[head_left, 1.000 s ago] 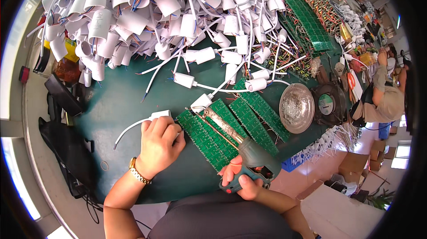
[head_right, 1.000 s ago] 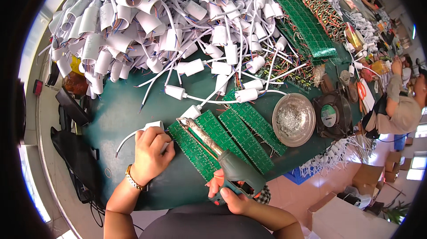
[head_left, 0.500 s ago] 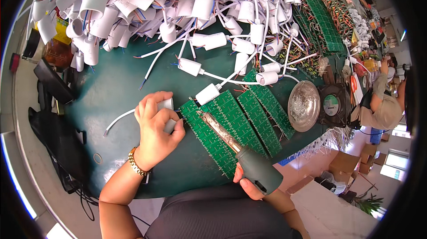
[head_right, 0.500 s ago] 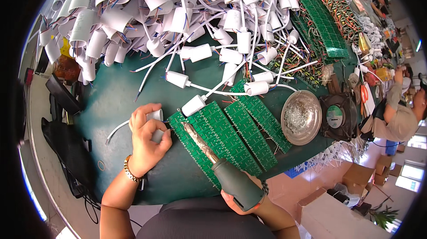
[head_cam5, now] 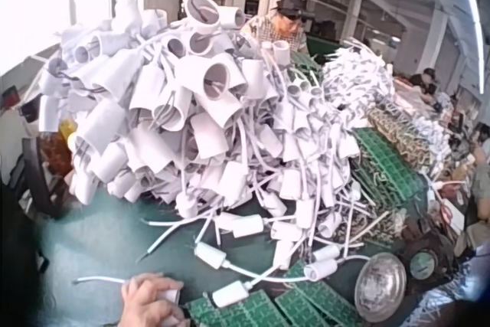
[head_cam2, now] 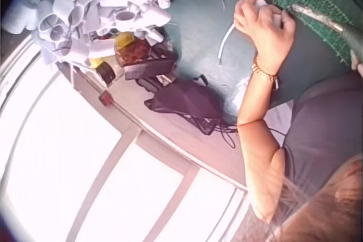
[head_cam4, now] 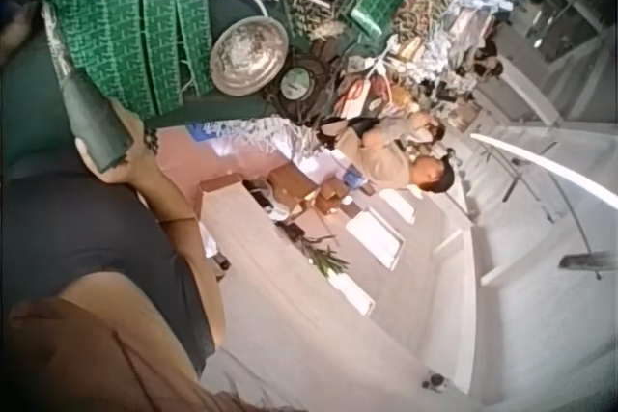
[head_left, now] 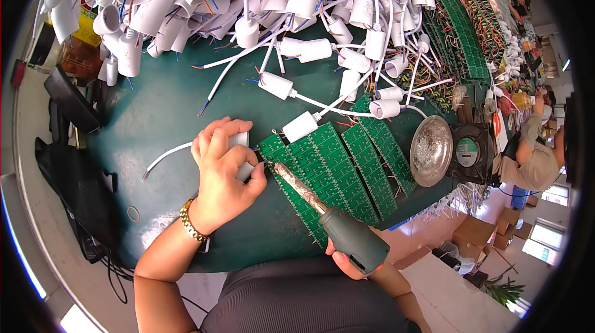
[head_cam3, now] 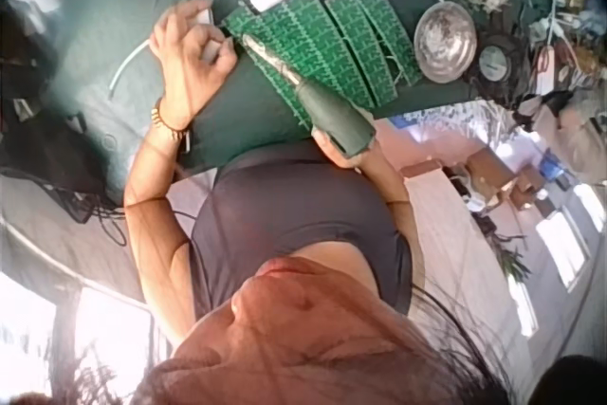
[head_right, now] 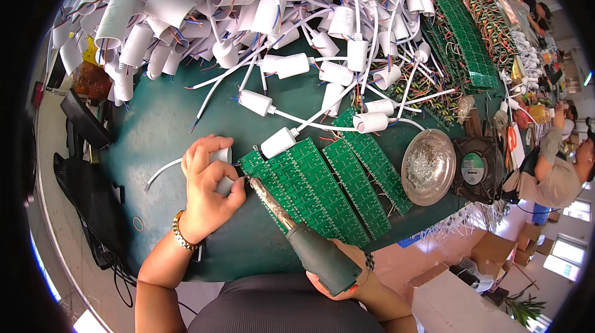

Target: The person solders wires onto circuit boards using a soldering iron and solder wire.

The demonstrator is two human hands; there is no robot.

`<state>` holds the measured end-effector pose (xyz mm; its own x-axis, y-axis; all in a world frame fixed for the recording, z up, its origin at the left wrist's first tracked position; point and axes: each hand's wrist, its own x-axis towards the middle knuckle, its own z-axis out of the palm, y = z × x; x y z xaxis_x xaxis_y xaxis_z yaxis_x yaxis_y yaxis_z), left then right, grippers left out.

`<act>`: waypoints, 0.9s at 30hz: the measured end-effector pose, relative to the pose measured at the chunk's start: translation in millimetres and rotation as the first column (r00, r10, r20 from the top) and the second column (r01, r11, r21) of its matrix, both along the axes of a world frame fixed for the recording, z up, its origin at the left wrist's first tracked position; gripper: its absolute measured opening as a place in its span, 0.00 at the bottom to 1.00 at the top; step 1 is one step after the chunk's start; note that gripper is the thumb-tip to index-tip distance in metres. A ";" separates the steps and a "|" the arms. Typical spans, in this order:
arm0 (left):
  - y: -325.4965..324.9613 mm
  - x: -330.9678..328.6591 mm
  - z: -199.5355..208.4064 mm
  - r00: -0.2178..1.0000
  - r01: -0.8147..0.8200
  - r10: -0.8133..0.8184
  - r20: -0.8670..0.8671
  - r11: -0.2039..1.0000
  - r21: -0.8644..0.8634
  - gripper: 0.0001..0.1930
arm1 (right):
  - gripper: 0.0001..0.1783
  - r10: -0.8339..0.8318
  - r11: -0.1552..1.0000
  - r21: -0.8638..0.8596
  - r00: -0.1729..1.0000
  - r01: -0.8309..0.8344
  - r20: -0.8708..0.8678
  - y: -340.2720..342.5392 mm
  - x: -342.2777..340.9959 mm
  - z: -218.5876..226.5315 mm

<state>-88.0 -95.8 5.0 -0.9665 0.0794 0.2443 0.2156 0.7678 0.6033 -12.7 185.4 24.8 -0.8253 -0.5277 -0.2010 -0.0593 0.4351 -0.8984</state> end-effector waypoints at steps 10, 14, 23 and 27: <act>-0.4 -0.6 -0.9 1.000 0.026 -0.026 -0.011 1.000 -0.015 0.09 | 0.12 0.070 0.998 0.008 0.995 -0.069 -0.071 1.0 -5.7 2.7; -1.4 -0.3 -0.5 1.000 0.020 -0.021 -0.013 1.000 -0.010 0.09 | 0.09 0.082 0.997 0.000 0.994 -0.082 -0.075 1.3 -2.7 0.3; -1.3 -0.3 -2.7 1.000 0.021 -0.021 -0.014 1.000 0.006 0.09 | 0.07 0.011 0.999 -0.037 0.999 -0.013 -0.047 -3.8 -1.6 -1.2; -1.2 -0.2 -2.0 1.000 0.022 -0.022 -0.007 1.000 -0.005 0.09 | 0.09 0.025 1.000 -0.015 1.000 -0.025 -0.011 -8.6 -9.7 8.0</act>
